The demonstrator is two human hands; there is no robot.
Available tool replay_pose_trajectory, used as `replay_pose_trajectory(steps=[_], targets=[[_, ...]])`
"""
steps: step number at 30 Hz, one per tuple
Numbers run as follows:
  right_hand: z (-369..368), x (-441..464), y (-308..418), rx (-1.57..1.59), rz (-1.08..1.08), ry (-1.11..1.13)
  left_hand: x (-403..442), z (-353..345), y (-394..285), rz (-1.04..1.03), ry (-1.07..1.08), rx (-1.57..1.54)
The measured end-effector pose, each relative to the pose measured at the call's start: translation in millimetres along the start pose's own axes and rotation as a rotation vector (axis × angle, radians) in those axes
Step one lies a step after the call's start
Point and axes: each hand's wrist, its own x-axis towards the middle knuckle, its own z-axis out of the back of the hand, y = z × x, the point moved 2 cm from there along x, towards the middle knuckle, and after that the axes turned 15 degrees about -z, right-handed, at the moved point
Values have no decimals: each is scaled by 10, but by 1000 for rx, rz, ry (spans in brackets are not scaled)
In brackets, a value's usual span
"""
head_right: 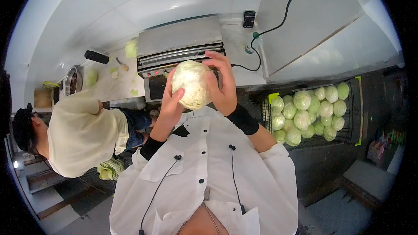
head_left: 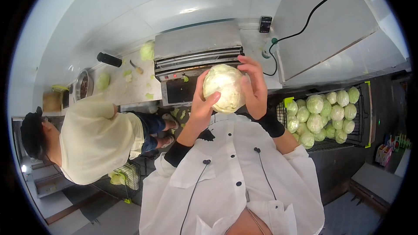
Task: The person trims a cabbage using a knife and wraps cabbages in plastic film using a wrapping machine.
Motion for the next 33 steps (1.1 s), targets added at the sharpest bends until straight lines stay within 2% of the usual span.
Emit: replay_pose_trajectory(steps=[1, 4, 7, 8, 14, 17, 20, 23, 24, 27, 28, 29, 31, 33], targets=[[-8, 9, 38, 44, -6, 5, 1, -17, 0, 5, -8, 16], [-124, -5, 148, -231, 9, -12, 4, -14, 41, -10, 6, 76], [-86, 90, 43, -139, -215, 178, 31, 126, 78, -36, 115, 100], [-97, 104, -46, 23, -310, 216, 47, 151, 64, -46, 161, 102], [-68, 7, -170, 78, -327, 171, 77, 50, 18, -61, 161, 192], [42, 89, -159, -94, -15, 95, 144, 4, -46, -79, 188, 366], [13, 45, -107, 255, -141, 120, 184, -126, -77, -167, 208, 433], [-114, -19, -229, 257, -166, 2, 137, -274, -55, -319, 249, 783], [-113, -26, -201, 325, -177, -26, 114, -330, -100, -434, 317, 888], [-72, -8, -242, 822, -240, -30, 100, -344, -177, -537, 364, 787], [-44, 1, -296, 1022, -355, -62, 147, -277, -126, -491, 276, 581], [-24, 4, -314, 1043, -356, -108, 188, -254, -135, -414, 222, 547], [-21, 26, -344, 1092, -352, -195, 251, -261, 67, -348, 222, 272], [-1, 89, -290, 798, -102, -126, 275, -326, 230, -201, 164, 21]])
